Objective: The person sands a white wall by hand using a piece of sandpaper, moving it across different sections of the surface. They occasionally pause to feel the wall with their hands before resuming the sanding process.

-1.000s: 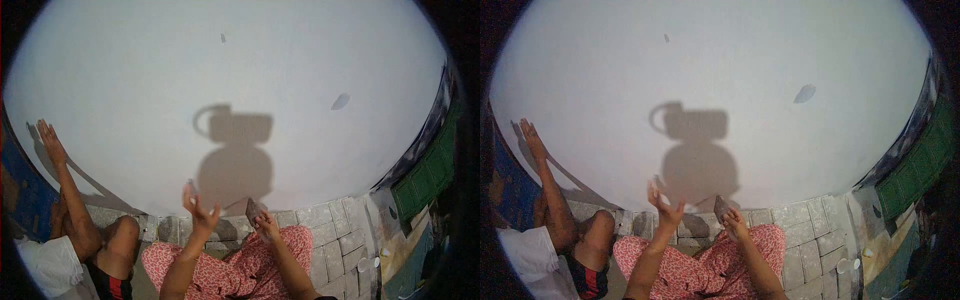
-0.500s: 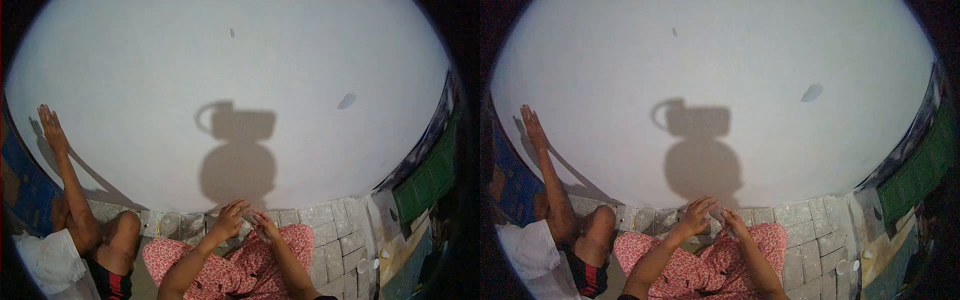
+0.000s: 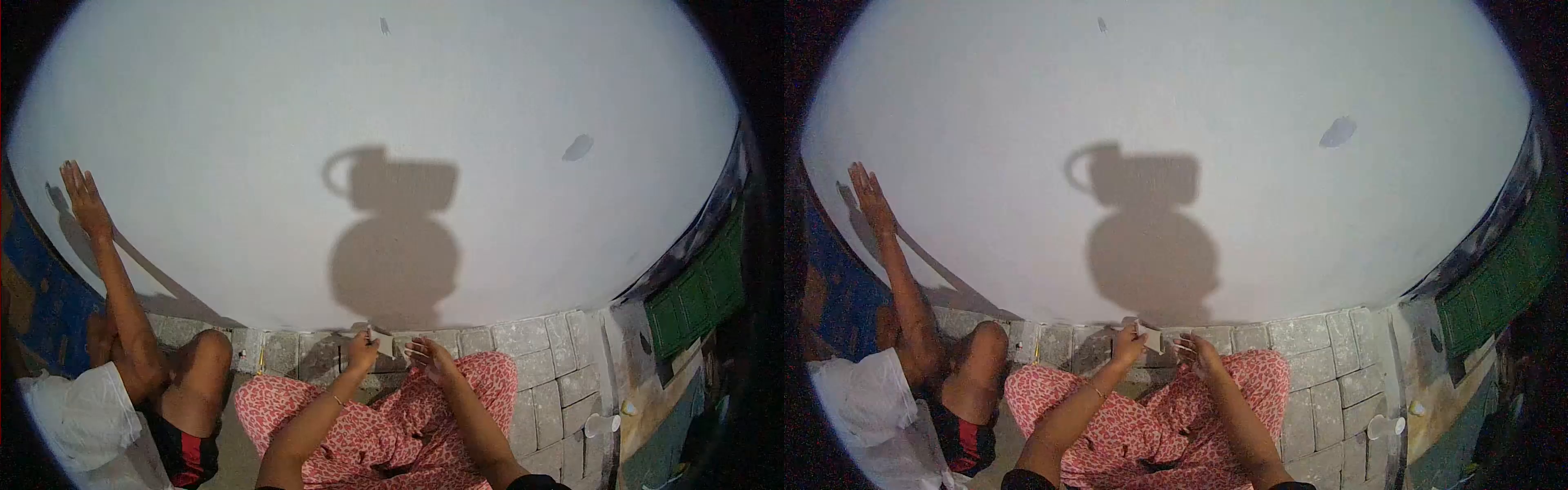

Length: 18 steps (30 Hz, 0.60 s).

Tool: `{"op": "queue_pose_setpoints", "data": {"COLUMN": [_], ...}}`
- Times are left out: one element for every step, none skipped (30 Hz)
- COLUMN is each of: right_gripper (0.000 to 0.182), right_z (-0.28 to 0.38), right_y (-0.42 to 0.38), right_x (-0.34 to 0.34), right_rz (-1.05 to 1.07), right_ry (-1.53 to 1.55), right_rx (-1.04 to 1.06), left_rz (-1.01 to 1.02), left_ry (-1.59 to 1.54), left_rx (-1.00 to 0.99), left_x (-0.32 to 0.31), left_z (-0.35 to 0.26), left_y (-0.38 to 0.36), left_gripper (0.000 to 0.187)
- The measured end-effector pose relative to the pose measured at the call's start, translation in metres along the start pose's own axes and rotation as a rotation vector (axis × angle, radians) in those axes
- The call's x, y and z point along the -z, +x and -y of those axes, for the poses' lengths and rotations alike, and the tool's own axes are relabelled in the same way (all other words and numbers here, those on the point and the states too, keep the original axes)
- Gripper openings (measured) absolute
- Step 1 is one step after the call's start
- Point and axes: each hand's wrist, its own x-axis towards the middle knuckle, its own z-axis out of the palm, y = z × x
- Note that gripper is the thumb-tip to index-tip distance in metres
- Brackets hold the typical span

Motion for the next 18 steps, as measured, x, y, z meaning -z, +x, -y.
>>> {"op": "queue_pose_setpoints", "data": {"right_gripper": [0.043, 0.043, 0.043, 0.043, 0.043, 0.043, 0.043, 0.042, 0.040, 0.040, 0.040, 0.040, 0.040, 0.043, 0.047, 0.053, 0.053, 0.052], "right_z": [-0.003, -0.006, -0.006, -0.006, -0.006, -0.006, -0.008, -0.012, -0.014, -0.016, -0.019, -0.021, -0.022, -0.024, -0.024, -0.018, -0.021, -0.024], "right_y": [0.002, 0.005, 0.004, 0.004, 0.004, 0.004, 0.007, 0.011, 0.012, 0.015, 0.019, 0.021, 0.018, 0.013, 0.006, 0.002, 0.005, 0.006], "right_x": [0.005, 0.010, 0.010, 0.009, 0.008, 0.007, 0.010, 0.013, 0.014, 0.013, 0.012, 0.008, 0.001, -0.006, -0.012, -0.019, -0.017, -0.019], "right_rz": [-0.002, -0.018, -0.034, -0.035, -0.045, -0.055, -0.057, -0.036, -0.014, -0.017, -0.059, -0.101, -0.102, -0.089, -0.072, 0.003, 0.002, 0.037], "right_ry": [0.000, 0.015, 0.030, 0.030, 0.012, -0.006, -0.006, -0.003, 0.000, 0.002, -0.123, -0.248, -0.248, -0.562, -0.875, -0.987, -0.986, -1.101], "right_rx": [-0.002, 0.004, 0.012, 0.013, 0.024, 0.036, 0.034, 0.039, 0.044, 0.040, 0.065, 0.089, 0.088, 0.338, 0.590, 0.714, 0.712, 0.714], "left_rz": [0.001, -0.023, -0.046, -0.050, -0.048, -0.050, -0.053, -0.053, -0.040, -0.027, -0.027, -0.029, -0.030, -0.029, 0.006, 0.041, 0.041, 0.106], "left_ry": [-0.001, -0.029, -0.057, -0.187, -0.188, -0.301, -0.413, -0.413, -0.407, -0.401, -0.399, -0.304, -0.209, -0.210, -0.080, 0.051, 0.051, -0.134], "left_rx": [0.003, 0.121, 0.238, 0.305, 0.305, 0.335, 0.365, 0.369, 0.333, 0.298, 0.302, 0.294, 0.285, 0.286, 0.283, 0.278, 0.279, 0.314], "left_x": [-0.001, -0.001, -0.001, -0.004, -0.005, -0.006, -0.007, -0.008, -0.007, -0.007, -0.009, -0.012, -0.015, -0.016, -0.017, -0.017, -0.017, -0.016], "left_z": [0.003, 0.005, 0.005, 0.000, 0.004, 0.010, 0.017, 0.024, 0.021, 0.018, 0.015, 0.006, 0.000, -0.007, -0.010, -0.013, -0.013, -0.009], "left_y": [0.001, 0.002, 0.002, -0.001, 0.001, 0.004, 0.007, 0.009, 0.005, 0.002, -0.001, -0.006, -0.010, -0.013, -0.014, -0.015, -0.014, -0.012], "left_gripper": [0.019, 0.021, 0.024, 0.033, 0.033, 0.038, 0.044, 0.044, 0.047, 0.051, 0.051, 0.051, 0.052, 0.052, 0.049, 0.046, 0.046, 0.042]}}
